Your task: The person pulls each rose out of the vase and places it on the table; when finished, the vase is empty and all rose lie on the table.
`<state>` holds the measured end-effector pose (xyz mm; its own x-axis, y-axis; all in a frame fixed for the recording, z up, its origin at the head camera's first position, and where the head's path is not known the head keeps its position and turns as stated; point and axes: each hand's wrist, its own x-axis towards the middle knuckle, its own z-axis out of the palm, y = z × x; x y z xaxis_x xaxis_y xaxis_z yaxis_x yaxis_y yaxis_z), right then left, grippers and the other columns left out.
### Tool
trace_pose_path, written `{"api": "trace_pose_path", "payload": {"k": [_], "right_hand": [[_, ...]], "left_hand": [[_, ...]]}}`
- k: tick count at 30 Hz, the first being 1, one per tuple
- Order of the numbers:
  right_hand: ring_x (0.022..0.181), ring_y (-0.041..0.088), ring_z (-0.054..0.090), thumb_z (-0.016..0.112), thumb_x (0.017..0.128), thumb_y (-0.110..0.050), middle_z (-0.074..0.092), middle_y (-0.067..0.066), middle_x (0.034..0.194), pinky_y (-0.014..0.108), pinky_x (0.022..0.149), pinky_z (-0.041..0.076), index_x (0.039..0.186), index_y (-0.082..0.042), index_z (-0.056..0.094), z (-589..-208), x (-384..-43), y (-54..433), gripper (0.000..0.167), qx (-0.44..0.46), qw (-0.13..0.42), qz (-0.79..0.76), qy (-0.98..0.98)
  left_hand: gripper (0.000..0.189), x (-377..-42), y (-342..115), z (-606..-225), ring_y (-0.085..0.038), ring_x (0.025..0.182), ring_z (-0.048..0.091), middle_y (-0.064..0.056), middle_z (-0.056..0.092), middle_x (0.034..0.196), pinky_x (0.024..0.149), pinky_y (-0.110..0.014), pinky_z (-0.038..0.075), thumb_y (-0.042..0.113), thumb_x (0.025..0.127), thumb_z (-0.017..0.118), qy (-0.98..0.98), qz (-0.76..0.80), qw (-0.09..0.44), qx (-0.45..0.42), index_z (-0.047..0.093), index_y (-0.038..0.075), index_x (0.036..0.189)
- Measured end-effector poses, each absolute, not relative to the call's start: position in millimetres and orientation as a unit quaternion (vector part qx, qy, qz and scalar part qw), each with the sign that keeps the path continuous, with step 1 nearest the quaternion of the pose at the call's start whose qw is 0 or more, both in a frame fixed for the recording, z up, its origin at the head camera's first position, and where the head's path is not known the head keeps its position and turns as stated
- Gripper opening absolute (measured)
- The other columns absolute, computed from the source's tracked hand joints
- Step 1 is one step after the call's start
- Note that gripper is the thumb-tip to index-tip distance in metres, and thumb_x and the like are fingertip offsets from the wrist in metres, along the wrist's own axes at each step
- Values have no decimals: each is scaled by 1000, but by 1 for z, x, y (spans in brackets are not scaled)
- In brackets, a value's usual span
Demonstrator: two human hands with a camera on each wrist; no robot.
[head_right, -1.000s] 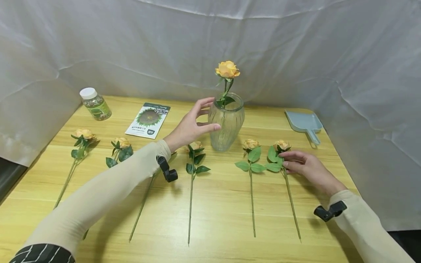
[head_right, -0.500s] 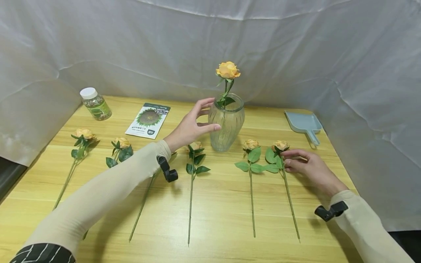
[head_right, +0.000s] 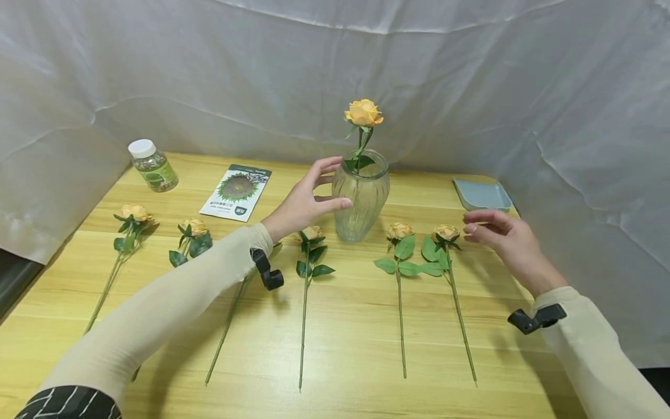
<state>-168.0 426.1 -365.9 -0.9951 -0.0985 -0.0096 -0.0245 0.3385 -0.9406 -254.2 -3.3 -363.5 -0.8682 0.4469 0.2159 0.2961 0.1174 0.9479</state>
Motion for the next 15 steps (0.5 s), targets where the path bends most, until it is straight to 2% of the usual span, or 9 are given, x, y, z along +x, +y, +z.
{"api": "trace_pose_path", "payload": {"k": [3,10,15], "right_hand": [[103,9,79,68,108,-7,78,-7,121,17,95,63,140,-1,67,-353,-174,419,33,-48,18,-615,787],[105,7,78,70,108,-12,77,-3,123,11,96,60,143,3,63,-328,-184,397,39,-72,2,-597,799],[107,13,77,69,106,-2,76,6,123,20,99,63,138,11,63,-322,-192,376,35,-117,-10,-646,754]], "left_hand": [[91,-253,-5,-363,-21,152,49,0,43,169,117,-35,57,31,94,89,747,612,57,253,37,32,167],[91,-252,-5,-363,-22,152,49,-1,43,169,115,-33,57,36,93,89,748,608,50,259,37,31,167],[90,-253,-4,-363,-23,153,48,-1,43,169,115,-32,57,35,94,89,749,607,48,261,37,30,167]]}}
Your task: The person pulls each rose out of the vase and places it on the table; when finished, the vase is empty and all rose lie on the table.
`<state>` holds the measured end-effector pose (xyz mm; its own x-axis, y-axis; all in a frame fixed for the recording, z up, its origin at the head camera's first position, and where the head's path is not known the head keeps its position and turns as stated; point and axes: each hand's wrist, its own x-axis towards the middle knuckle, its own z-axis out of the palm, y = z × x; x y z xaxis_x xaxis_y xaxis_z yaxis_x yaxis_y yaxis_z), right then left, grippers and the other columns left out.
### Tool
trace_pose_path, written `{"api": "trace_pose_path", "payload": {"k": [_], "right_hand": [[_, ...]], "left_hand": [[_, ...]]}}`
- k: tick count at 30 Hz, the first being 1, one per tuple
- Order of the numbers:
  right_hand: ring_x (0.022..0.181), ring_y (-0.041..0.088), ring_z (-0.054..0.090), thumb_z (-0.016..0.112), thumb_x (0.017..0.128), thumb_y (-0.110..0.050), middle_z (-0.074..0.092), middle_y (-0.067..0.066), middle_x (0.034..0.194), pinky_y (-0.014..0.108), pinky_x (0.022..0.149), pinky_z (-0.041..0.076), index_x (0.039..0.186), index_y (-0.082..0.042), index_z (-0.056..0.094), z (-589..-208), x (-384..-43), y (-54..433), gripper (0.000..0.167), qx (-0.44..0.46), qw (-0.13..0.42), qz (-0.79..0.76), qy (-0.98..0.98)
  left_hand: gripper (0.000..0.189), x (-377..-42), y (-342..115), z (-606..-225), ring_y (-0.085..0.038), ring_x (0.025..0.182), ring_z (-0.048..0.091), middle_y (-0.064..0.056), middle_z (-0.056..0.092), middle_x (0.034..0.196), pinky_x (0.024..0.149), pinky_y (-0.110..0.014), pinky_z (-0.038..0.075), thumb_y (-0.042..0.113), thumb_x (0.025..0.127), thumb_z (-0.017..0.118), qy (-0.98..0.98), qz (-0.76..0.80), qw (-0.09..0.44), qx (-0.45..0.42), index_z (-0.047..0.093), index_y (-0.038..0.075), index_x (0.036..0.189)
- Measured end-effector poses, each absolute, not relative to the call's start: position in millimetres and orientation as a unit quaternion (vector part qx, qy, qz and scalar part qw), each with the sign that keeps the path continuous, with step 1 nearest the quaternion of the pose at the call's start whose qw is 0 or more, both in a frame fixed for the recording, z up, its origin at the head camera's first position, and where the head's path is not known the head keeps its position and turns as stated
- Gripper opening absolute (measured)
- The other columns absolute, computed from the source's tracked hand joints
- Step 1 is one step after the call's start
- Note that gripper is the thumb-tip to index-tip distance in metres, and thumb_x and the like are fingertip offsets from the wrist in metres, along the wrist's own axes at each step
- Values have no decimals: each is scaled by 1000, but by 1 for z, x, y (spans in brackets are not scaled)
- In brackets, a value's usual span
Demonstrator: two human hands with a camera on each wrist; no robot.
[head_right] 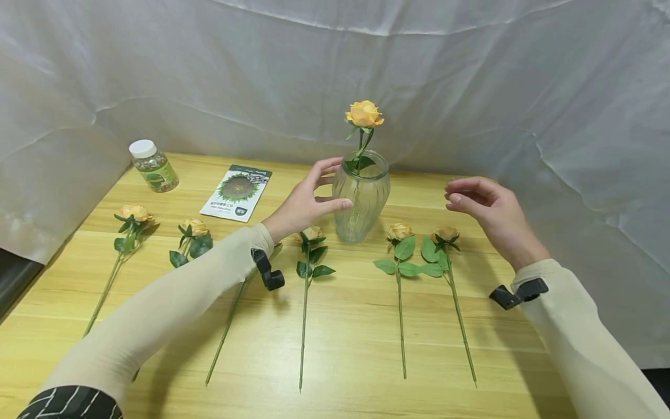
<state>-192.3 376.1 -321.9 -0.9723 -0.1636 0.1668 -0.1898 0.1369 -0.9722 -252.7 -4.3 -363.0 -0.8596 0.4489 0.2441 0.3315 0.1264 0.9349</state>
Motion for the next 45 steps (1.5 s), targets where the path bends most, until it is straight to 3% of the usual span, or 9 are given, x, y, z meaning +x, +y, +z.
{"api": "trace_pose_path", "payload": {"k": [9,16,20,28,35,41,45], "right_hand": [[114,12,75,72,107,-12,74,3,131,15,102,59,139,4,66,-310,-209,333,37,143,10,592,-793],[137,11,59,71,108,-23,64,0,151,14,106,53,141,-9,69,-299,-218,302,35,154,11,525,-837],[143,12,55,71,108,-27,60,2,157,15,107,53,138,-10,70,-296,-225,289,34,159,18,515,-842],[141,16,59,75,104,-10,64,10,150,16,109,55,130,1,73,-294,-240,280,29,179,55,625,-757],[141,21,58,72,104,-3,66,11,147,20,115,51,129,2,73,-292,-247,266,25,208,42,663,-718],[143,19,57,72,105,-6,66,8,149,19,115,51,127,-4,77,-292,-249,256,23,210,28,645,-734],[139,23,58,71,106,-10,68,3,141,21,110,53,128,-7,77,-292,-253,251,23,211,15,634,-744]], "left_hand": [[90,-253,-4,-363,-21,152,49,1,44,168,116,-35,57,33,94,89,748,611,52,256,37,33,167],[91,-254,-2,-364,-21,153,48,0,43,169,117,-36,57,27,94,89,742,617,56,257,36,32,168],[90,-254,-2,-363,-21,152,49,0,44,168,116,-36,58,28,94,89,740,619,55,258,37,31,167],[89,-253,-2,-362,-22,151,50,-1,45,168,114,-34,59,33,94,89,740,617,50,265,38,31,166],[89,-253,-4,-364,-22,151,50,0,44,168,114,-34,59,32,95,89,742,615,47,263,37,31,167],[88,-253,-4,-364,-23,152,49,0,44,169,115,-35,58,32,95,88,740,616,52,265,36,32,167],[87,-253,-4,-364,-22,152,49,0,44,168,116,-35,58,33,96,87,739,616,53,265,36,32,167]]}}
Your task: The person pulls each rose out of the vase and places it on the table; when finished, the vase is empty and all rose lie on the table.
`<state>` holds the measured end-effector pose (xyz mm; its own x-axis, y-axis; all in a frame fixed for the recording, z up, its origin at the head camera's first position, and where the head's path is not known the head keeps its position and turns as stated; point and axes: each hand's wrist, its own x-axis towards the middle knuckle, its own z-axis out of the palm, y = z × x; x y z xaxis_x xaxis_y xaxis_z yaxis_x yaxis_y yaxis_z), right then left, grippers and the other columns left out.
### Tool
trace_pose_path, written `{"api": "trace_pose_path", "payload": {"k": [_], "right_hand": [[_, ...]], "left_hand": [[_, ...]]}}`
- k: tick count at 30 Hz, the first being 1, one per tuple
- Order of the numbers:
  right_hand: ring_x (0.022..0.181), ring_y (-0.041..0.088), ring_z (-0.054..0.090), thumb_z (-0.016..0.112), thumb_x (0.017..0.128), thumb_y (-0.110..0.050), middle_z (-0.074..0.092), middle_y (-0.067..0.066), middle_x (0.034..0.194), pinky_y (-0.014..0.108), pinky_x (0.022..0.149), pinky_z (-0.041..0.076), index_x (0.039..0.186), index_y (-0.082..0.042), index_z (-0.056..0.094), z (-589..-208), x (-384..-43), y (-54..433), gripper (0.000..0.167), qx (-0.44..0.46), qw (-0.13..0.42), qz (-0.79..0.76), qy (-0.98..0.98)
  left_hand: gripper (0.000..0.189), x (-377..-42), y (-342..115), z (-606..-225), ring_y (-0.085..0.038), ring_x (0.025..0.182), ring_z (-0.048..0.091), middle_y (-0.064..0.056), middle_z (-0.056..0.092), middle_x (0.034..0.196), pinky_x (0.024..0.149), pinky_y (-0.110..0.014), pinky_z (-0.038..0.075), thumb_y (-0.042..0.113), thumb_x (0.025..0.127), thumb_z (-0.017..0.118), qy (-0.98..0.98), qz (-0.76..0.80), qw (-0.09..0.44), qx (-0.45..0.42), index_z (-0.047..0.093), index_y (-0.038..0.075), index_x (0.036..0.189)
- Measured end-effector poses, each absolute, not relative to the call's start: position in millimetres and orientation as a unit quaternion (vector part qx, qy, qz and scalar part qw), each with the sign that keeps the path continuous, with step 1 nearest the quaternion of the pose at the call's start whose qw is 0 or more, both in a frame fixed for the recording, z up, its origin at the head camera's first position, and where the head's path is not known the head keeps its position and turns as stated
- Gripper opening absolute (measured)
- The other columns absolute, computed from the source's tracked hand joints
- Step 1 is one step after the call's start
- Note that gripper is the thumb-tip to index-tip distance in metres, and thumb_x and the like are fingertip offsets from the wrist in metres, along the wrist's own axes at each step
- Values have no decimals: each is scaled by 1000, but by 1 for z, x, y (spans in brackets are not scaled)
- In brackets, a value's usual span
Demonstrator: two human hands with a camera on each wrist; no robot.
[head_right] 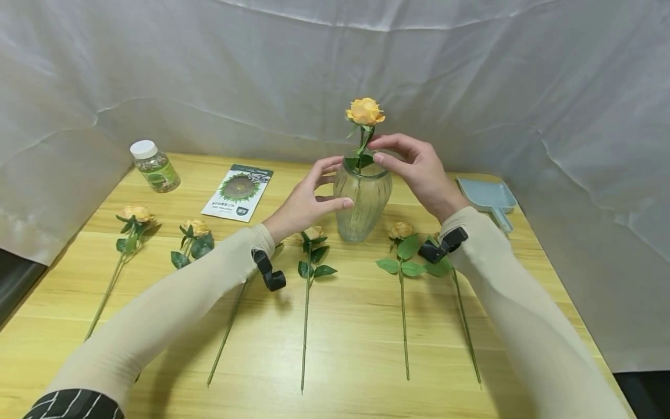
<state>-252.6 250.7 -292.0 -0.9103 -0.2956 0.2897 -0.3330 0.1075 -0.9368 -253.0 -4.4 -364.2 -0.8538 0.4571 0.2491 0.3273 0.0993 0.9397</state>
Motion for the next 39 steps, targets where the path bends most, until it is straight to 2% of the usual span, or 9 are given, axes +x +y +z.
{"api": "trace_pose_path", "payload": {"k": [5,9,13,26,36,39], "right_hand": [[131,22,62,69,108,-11,74,3,135,25,107,54,128,-4,76,-292,-257,246,23,231,-6,626,-745],[134,22,62,69,108,-13,73,5,141,27,108,54,128,0,75,-292,-258,241,25,241,-20,623,-744],[139,24,60,70,108,-17,73,3,142,25,111,52,131,-5,75,-291,-260,237,26,236,-16,611,-755],[119,16,68,74,105,-12,76,0,127,23,98,58,126,-7,78,-293,-264,233,22,202,51,642,-738],[112,17,71,73,101,4,80,4,117,22,98,61,117,0,79,-288,-264,232,18,204,112,718,-656],[106,18,72,72,99,8,79,7,114,23,93,63,116,2,78,-283,-265,232,19,199,132,745,-622]], "left_hand": [[86,-253,-5,-363,-22,151,49,0,44,168,116,-36,58,33,96,87,737,620,57,265,37,32,167],[86,-252,-4,-363,-21,151,50,1,44,167,116,-36,58,33,96,86,735,622,58,264,37,33,166],[86,-253,-3,-363,-21,150,51,1,45,167,115,-36,59,33,96,87,734,622,56,265,37,33,166],[87,-253,-3,-364,-22,150,51,0,45,167,114,-34,59,33,95,88,735,623,52,263,38,32,166],[88,-254,-4,-365,-24,150,51,-2,45,167,114,-34,59,32,95,88,736,620,47,267,38,31,167],[89,-254,-4,-365,-23,150,51,-2,45,167,113,-33,59,32,94,89,738,619,46,267,37,31,167]]}}
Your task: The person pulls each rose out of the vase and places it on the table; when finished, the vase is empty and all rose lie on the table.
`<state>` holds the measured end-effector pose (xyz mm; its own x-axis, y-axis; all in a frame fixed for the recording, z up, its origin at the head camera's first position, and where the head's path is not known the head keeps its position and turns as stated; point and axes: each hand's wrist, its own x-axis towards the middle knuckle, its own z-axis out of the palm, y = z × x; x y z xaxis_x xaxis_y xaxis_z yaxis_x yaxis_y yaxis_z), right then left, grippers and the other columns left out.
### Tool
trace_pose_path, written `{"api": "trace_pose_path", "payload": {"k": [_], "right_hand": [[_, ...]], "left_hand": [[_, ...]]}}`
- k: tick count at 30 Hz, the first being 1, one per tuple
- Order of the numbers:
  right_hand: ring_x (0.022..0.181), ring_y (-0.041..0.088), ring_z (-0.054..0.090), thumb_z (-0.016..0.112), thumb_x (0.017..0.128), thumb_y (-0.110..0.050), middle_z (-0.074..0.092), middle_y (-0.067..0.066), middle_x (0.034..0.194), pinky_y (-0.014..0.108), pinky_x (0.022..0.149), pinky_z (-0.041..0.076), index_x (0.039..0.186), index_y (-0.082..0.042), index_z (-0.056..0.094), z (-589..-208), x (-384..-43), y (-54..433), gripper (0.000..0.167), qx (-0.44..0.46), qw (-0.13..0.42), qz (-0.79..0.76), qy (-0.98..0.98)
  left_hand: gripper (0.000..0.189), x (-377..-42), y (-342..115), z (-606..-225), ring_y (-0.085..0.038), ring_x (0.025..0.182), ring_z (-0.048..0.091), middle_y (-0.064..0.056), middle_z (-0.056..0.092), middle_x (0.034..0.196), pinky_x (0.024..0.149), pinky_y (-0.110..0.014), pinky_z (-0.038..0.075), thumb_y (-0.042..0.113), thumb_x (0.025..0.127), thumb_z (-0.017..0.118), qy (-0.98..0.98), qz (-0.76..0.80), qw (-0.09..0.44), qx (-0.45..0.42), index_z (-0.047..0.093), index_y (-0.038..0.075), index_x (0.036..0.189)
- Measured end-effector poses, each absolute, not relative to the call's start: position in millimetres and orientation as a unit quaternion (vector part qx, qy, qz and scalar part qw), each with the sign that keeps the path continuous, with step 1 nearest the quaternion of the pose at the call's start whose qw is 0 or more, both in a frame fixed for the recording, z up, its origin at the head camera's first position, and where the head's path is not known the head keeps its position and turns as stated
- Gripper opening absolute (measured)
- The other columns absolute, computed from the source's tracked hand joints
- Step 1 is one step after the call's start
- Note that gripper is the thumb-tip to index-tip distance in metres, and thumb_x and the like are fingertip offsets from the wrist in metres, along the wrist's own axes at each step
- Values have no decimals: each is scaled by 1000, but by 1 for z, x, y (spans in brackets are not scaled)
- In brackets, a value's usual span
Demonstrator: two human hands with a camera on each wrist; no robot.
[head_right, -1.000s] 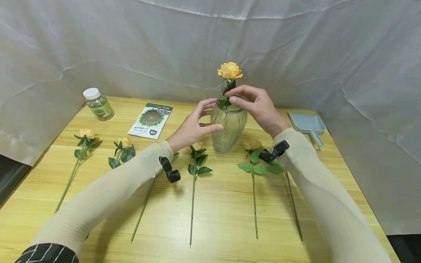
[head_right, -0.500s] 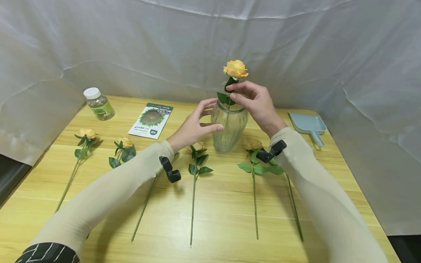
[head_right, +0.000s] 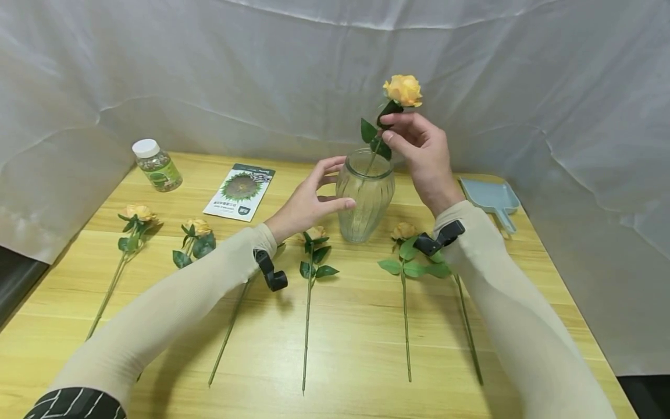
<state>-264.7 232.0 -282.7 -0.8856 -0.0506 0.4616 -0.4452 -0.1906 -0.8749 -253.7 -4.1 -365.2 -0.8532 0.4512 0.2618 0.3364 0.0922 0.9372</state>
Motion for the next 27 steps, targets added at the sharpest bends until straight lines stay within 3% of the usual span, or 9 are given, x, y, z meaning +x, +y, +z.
{"api": "trace_pose_path", "payload": {"k": [10,22,27], "right_hand": [[101,25,73,74,92,19,76,16,116,29,88,68,118,8,73,-266,-264,241,28,169,194,824,-506],[92,27,67,66,92,28,62,17,104,30,74,66,122,11,66,-249,-265,261,34,149,247,862,-417],[99,28,70,65,91,28,65,18,114,32,70,67,122,7,68,-237,-264,276,38,105,277,867,-402]], "left_hand": [[89,-253,-4,-363,-21,150,51,-1,45,168,113,-32,59,31,93,90,738,619,49,263,39,31,166],[91,-254,-3,-365,-23,153,48,-1,42,170,116,-38,58,22,94,89,741,621,56,250,36,33,168],[90,-254,-3,-366,-22,152,49,0,43,169,115,-37,59,26,94,89,741,619,54,253,37,33,167]]}}
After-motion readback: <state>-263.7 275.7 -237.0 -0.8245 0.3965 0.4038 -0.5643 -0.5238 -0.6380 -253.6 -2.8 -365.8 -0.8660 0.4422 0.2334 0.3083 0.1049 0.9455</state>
